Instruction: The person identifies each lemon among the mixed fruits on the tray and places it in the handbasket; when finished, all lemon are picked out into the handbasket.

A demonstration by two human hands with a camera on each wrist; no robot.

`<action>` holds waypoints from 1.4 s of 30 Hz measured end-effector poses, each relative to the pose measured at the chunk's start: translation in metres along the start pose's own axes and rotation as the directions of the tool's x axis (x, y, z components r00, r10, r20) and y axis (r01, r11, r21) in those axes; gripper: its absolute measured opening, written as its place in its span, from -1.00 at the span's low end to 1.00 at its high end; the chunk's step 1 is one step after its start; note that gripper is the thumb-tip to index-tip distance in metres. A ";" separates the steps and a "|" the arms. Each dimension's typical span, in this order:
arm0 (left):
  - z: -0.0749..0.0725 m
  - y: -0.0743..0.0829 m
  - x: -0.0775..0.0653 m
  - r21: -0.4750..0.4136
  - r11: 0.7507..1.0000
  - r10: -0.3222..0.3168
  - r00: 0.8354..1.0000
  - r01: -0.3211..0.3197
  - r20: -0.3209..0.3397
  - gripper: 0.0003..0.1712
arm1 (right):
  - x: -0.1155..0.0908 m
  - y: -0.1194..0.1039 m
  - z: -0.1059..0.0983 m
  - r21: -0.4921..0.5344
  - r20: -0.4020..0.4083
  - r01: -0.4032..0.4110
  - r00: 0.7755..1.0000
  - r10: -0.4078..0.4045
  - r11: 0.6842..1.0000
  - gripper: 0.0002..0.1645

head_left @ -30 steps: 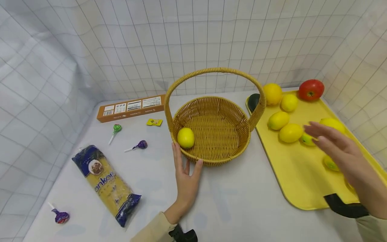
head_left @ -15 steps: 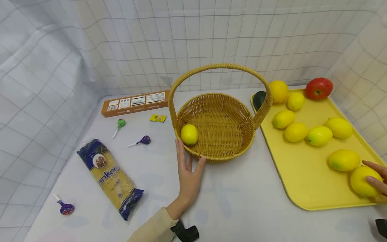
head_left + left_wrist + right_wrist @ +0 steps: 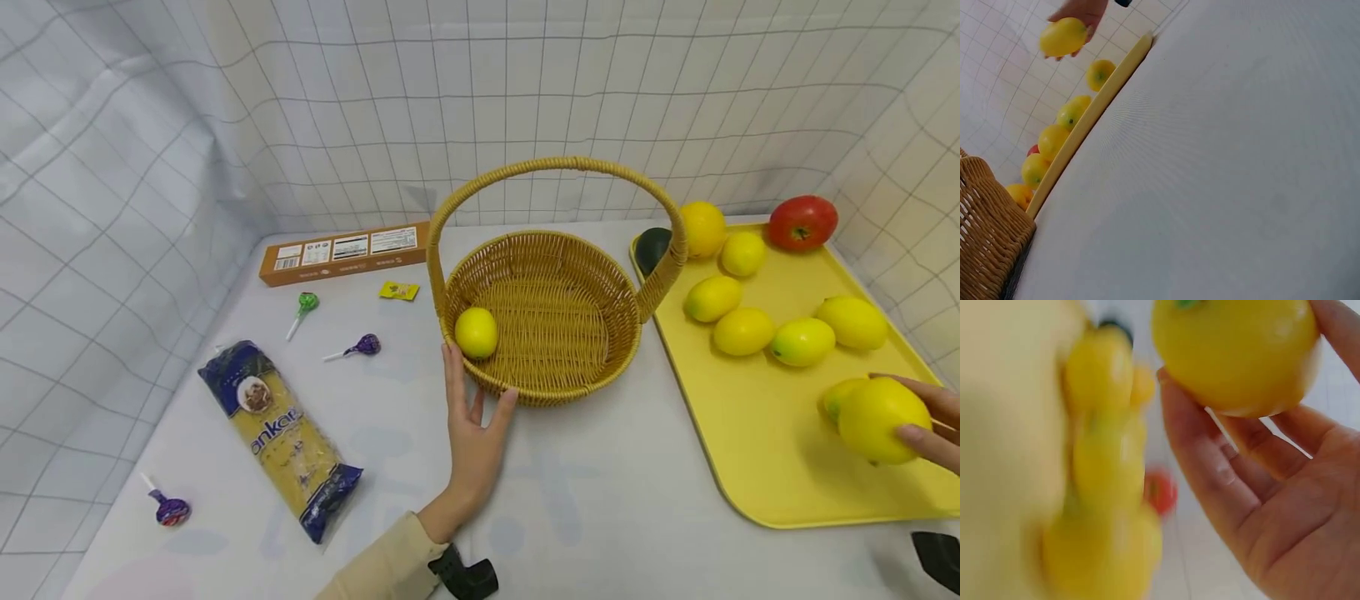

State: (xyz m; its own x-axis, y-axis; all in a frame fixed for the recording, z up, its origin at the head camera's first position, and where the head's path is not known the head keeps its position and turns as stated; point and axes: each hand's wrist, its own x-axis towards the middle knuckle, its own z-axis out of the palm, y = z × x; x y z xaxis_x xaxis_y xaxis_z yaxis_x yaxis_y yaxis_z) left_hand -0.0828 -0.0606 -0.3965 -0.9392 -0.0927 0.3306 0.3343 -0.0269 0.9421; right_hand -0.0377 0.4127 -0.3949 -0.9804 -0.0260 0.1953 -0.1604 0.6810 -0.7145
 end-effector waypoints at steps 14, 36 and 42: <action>-0.001 -0.004 -0.006 0.016 0.999 -0.041 0.999 0.041 0.004 -0.05 | 0.138 -0.190 0.159 0.479 0.597 -0.243 0.795 -0.109 0.844 -0.30; -0.001 0.000 -0.003 0.036 0.999 -0.007 1.000 0.007 -0.008 -0.08 | 0.170 -0.217 0.231 0.314 0.769 -0.086 0.606 -0.201 0.945 -0.36; -0.002 -0.001 -0.002 0.023 1.000 -0.010 1.000 0.010 -0.011 -0.07 | 0.173 -0.222 0.237 0.283 0.736 -0.087 0.658 -0.158 0.955 -0.35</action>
State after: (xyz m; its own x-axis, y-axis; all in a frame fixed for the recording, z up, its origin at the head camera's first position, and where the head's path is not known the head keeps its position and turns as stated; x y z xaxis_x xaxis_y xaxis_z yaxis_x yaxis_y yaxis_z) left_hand -0.0813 -0.0624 -0.3982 -0.9414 -0.1038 0.3208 0.3231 -0.0054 0.9463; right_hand -0.1993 0.0834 -0.3617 -0.7042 -0.6633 -0.2532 -0.1001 0.4459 -0.8895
